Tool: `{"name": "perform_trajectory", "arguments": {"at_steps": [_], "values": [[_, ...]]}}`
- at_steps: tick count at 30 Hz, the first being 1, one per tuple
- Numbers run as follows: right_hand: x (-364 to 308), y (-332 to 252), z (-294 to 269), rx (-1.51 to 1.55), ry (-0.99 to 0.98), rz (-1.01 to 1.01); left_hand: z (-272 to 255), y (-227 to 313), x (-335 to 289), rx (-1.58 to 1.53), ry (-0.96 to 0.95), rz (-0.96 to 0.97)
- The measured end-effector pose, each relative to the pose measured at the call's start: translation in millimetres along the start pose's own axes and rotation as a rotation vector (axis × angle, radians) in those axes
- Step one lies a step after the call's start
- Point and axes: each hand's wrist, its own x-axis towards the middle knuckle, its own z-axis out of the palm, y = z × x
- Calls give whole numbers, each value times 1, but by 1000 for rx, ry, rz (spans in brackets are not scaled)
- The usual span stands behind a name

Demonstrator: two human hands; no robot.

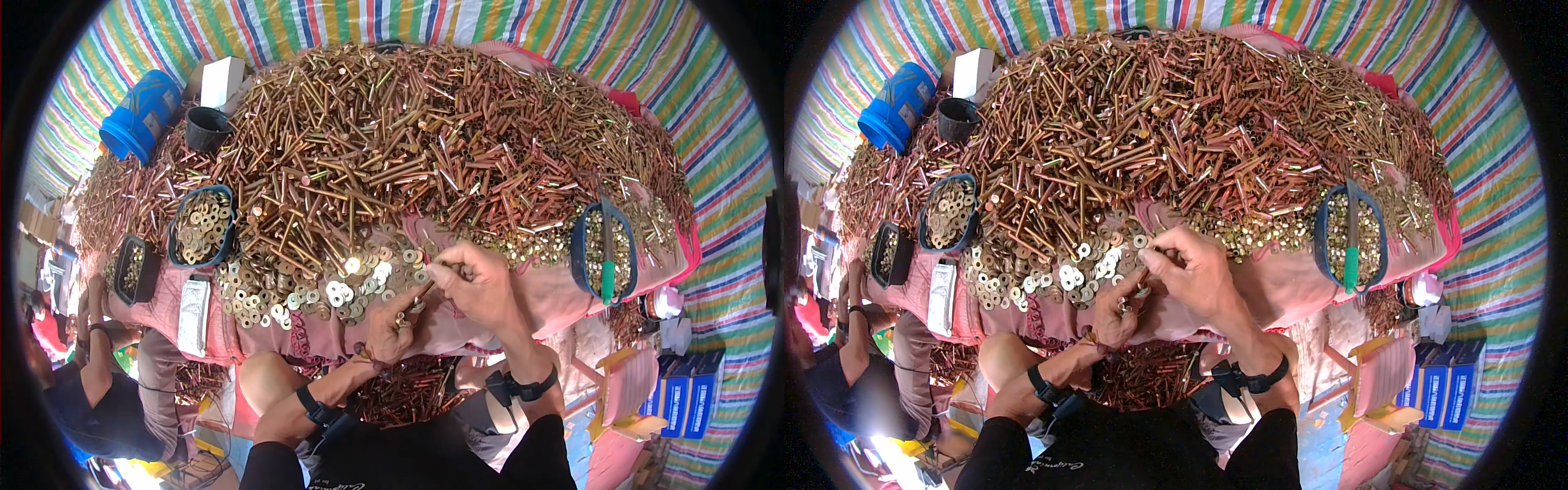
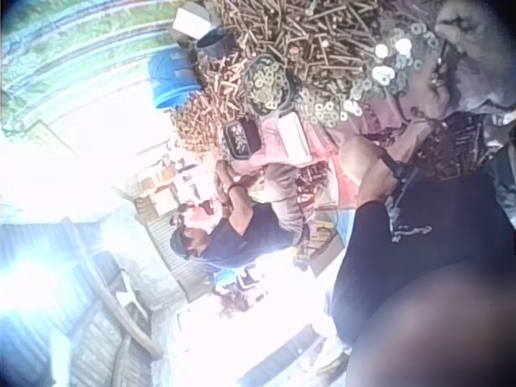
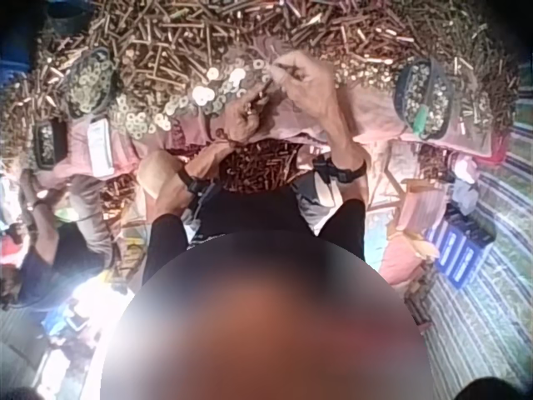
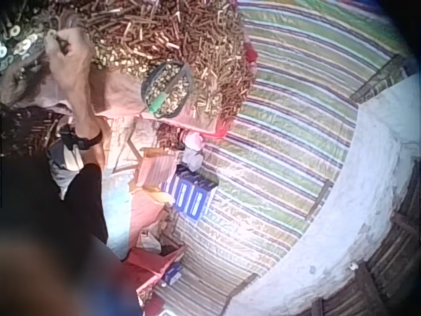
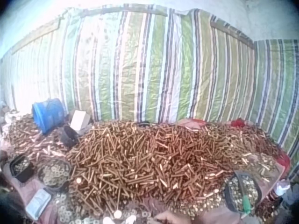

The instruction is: The person sorts through a pile of metal components, sliding washers onto bolts and placing the assembled pieces into a container.

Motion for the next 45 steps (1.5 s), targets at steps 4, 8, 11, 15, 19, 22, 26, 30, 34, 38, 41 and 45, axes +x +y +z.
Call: {"name": "perform_trajectory", "arguments": {"at_steps": [4, 8, 11, 15, 19, 22, 26, 30, 34, 38, 41, 45], "values": [[-2, -8, 10, -181, 17, -258, -7, -2, -2, 10, -60, -44], [-4, 5, 8, -262, -223, -238, -10, -4, -2, 34, -77, 71], [-10, 27, 9, -283, -379, -207, 0, -3, -6, -12, 2, 80], [1, 24, 6, -298, -190, 87, -5, -7, -10, 72, 89, 22], [17, 76, -21, -600, 114, 79, -1, -5, -9, 158, 102, 19], [23, 82, -15, -725, 141, -2, 2, -8, -8, 90, 187, -10], [38, 95, 4, -775, 106, -34, 5, -6, -10, 52, 167, -17], [52, 100, 13, -877, 17, 58, 3, 3, -7, 4, 138, -44], [56, 102, 12, -922, -53, 42, 0, 0, -4, 42, 139, -15], [50, 101, 12, -839, 36, -44, 3, 1, -1, -49, 156, -11], [43, 87, 7, -708, 65, -196, 0, 1, -1, 24, 156, -46], [29, 61, -1, -218, -50, 93, 2, 4, -1, 0, 164, -68]]}}
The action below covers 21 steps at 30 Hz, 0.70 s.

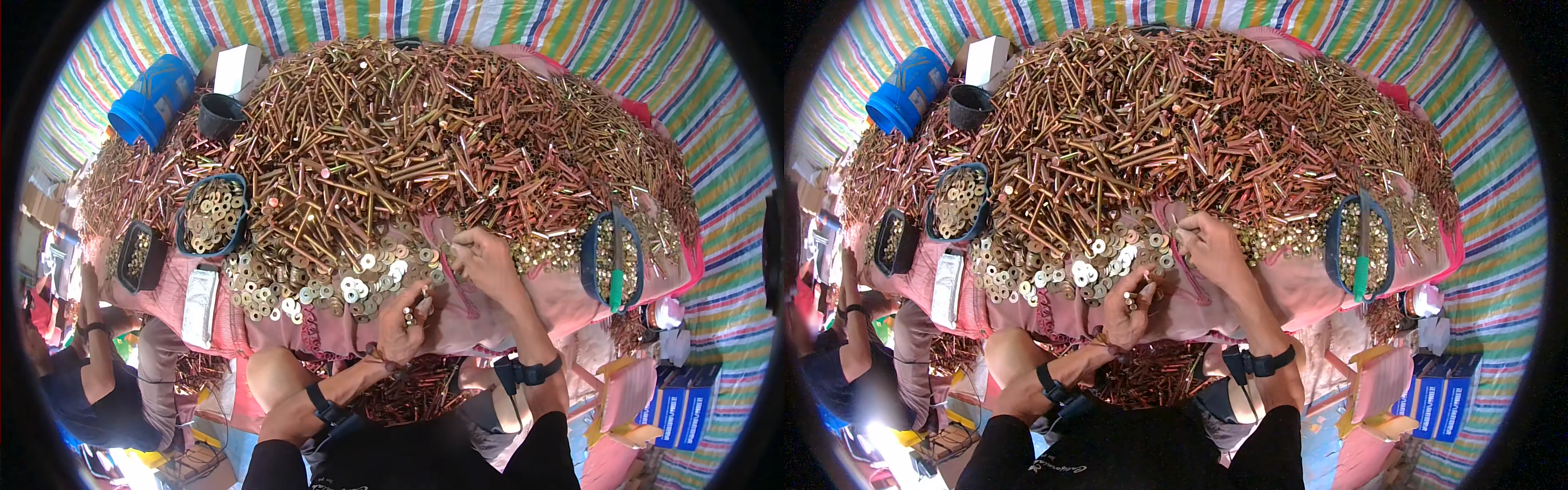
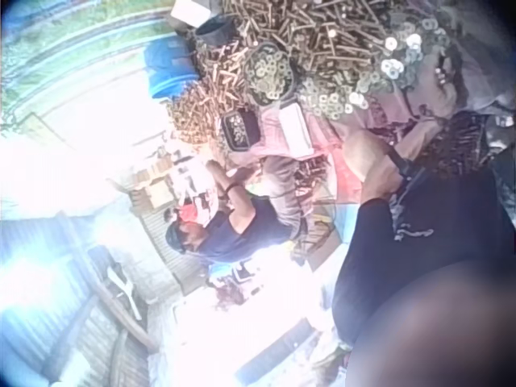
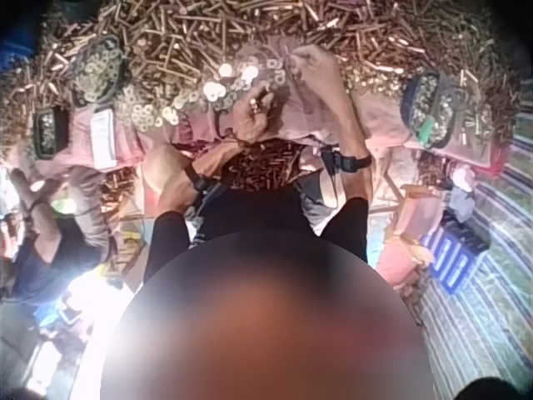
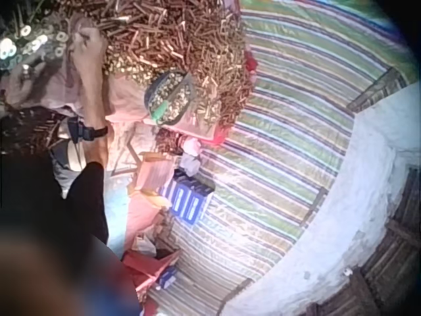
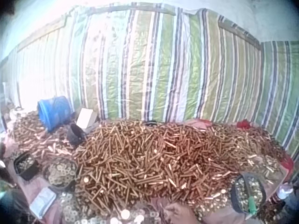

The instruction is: The person sorts through a pile of metal components, sliding washers onto bolts and placing the assembled pieces into a container.

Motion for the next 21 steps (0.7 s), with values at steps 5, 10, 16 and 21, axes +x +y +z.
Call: {"name": "perform_trajectory", "arguments": {"at_steps": [5, 10, 16, 21], "values": [[-26, -15, 2, 386, -240, 190, 0, -3, 0, 5, 23, 57], [-36, -23, 5, 163, -228, -207, 0, -10, -5, 10, 0, 84], [-47, -27, 17, 395, -157, -64, -3, -7, -4, 49, -22, 68], [-52, -26, 19, 392, -121, 12, -2, -8, -5, 74, -25, 74]]}}
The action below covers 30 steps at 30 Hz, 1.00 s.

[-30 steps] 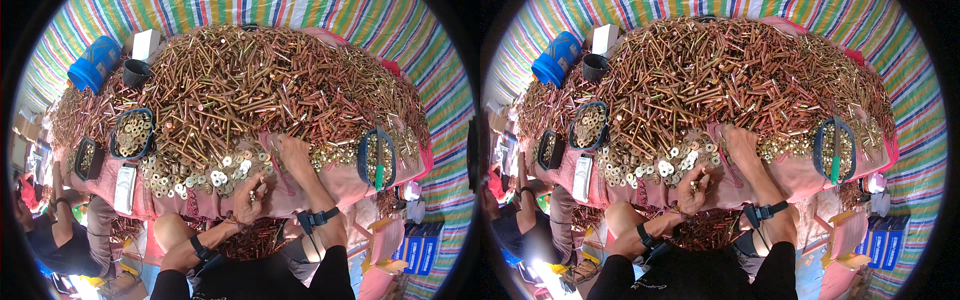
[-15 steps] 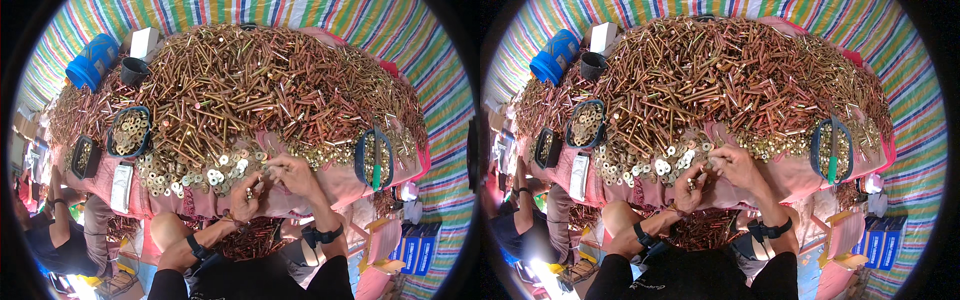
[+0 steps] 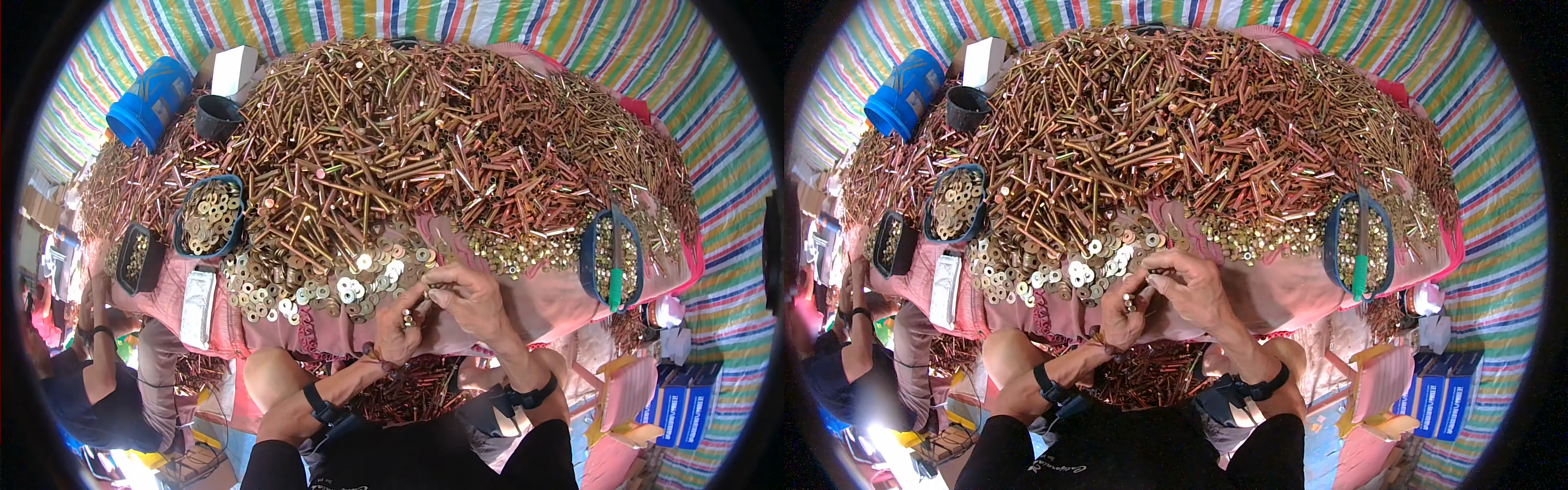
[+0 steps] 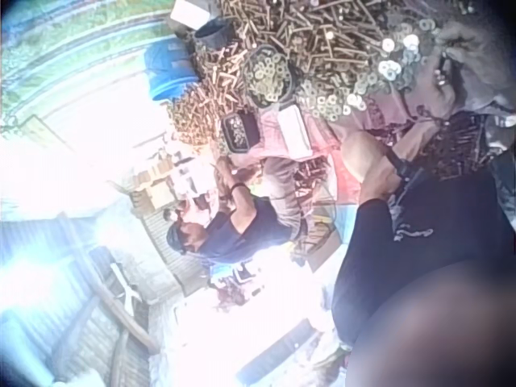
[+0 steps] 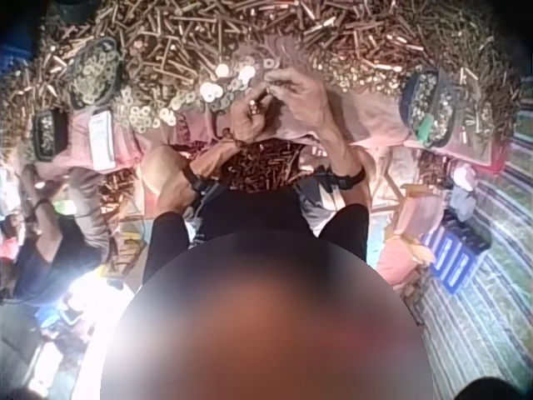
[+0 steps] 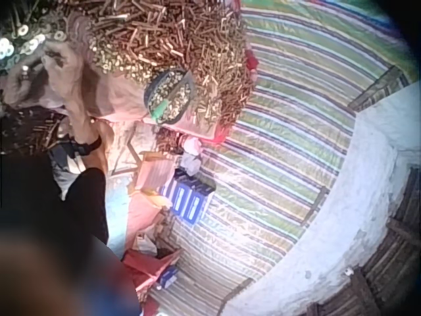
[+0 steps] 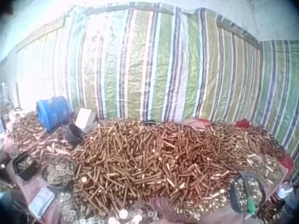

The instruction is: The person sorts through a pile of metal components, sliding washers onto bolts and placing the assembled pieces into a container.

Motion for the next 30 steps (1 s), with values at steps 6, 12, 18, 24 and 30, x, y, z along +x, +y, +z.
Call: {"name": "perform_trajectory", "arguments": {"at_steps": [6, 12, 18, 24, 30], "values": [[5, -12, 2, -247, -27, -379, -7, 5, 0, -68, -108, -120], [7, -16, 2, -308, -35, -368, -3, -1, -2, -54, -58, 27], [5, -16, 3, -359, -53, -235, -2, -5, -4, -123, -51, -76], [1, -13, 4, -425, -7, -296, -3, -7, -2, -41, -33, 8], [-1, -12, 5, -320, 10, -79, -3, -11, -5, -59, -72, -41]]}}
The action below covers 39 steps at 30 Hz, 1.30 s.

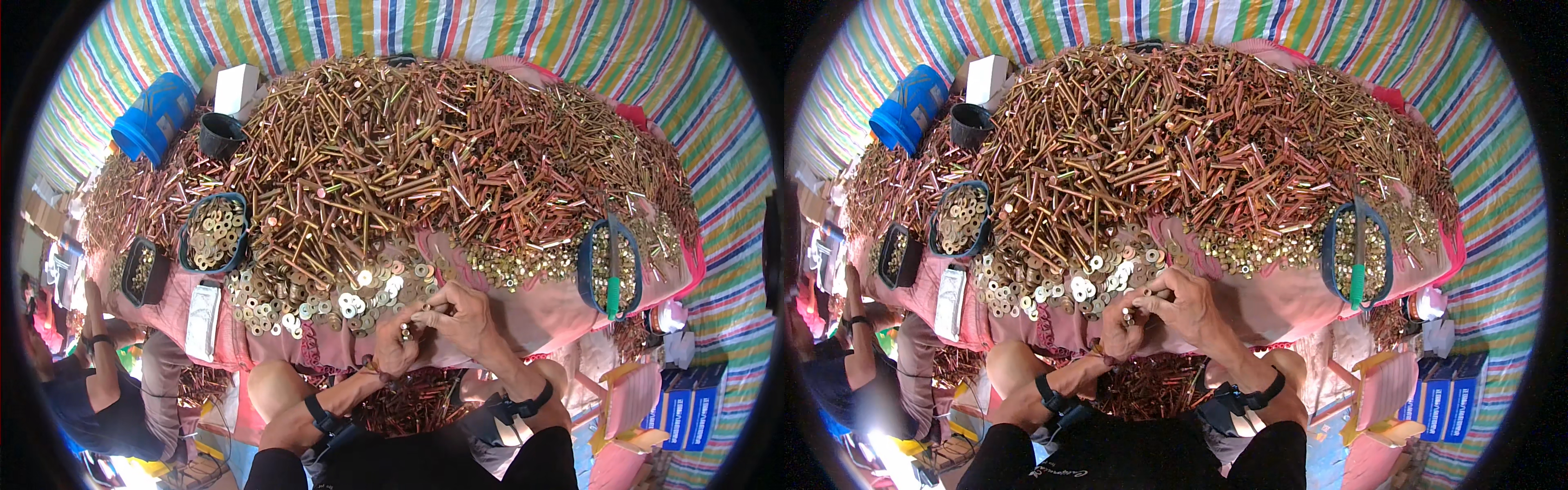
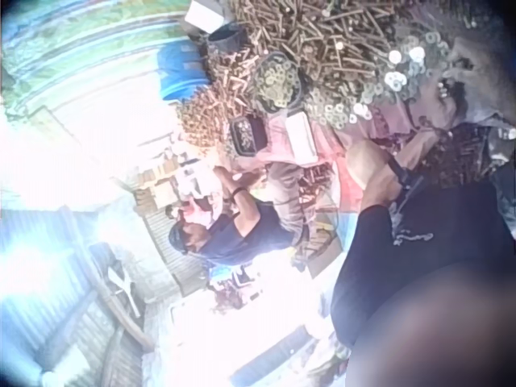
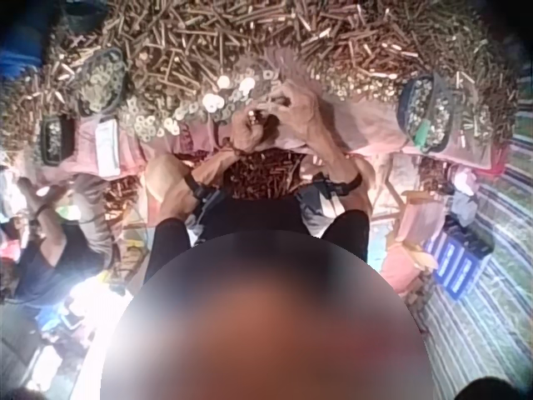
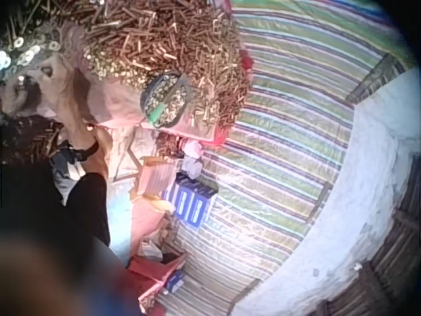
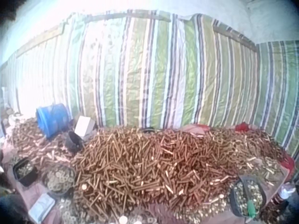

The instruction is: The person sorts through a pile of metal components, sliding washers onto bolts and placing the assembled pieces into a container.

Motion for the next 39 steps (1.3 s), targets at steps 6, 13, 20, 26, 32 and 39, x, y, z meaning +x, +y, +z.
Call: {"name": "perform_trajectory", "arguments": {"at_steps": [6, 13, 20, 26, 32, 39], "values": [[2, -8, -1, -28, 26, -100, 3, 0, 0, -33, 79, 98], [-2, 1, 1, 113, -78, 206, 2, 0, 0, -49, 29, -46], [-6, -7, -4, 4, -22, 51, 3, -1, -1, -44, 17, 24], [-8, 1, -4, -110, 61, -229, -3, 9, 1, -32, -99, -55], [-12, 13, -3, 33, 123, 39, -2, 10, 1, -128, -81, -59], [4, 27, -21, 250, -544, 641, -6, 22, 18, -188, 78, -313]]}}
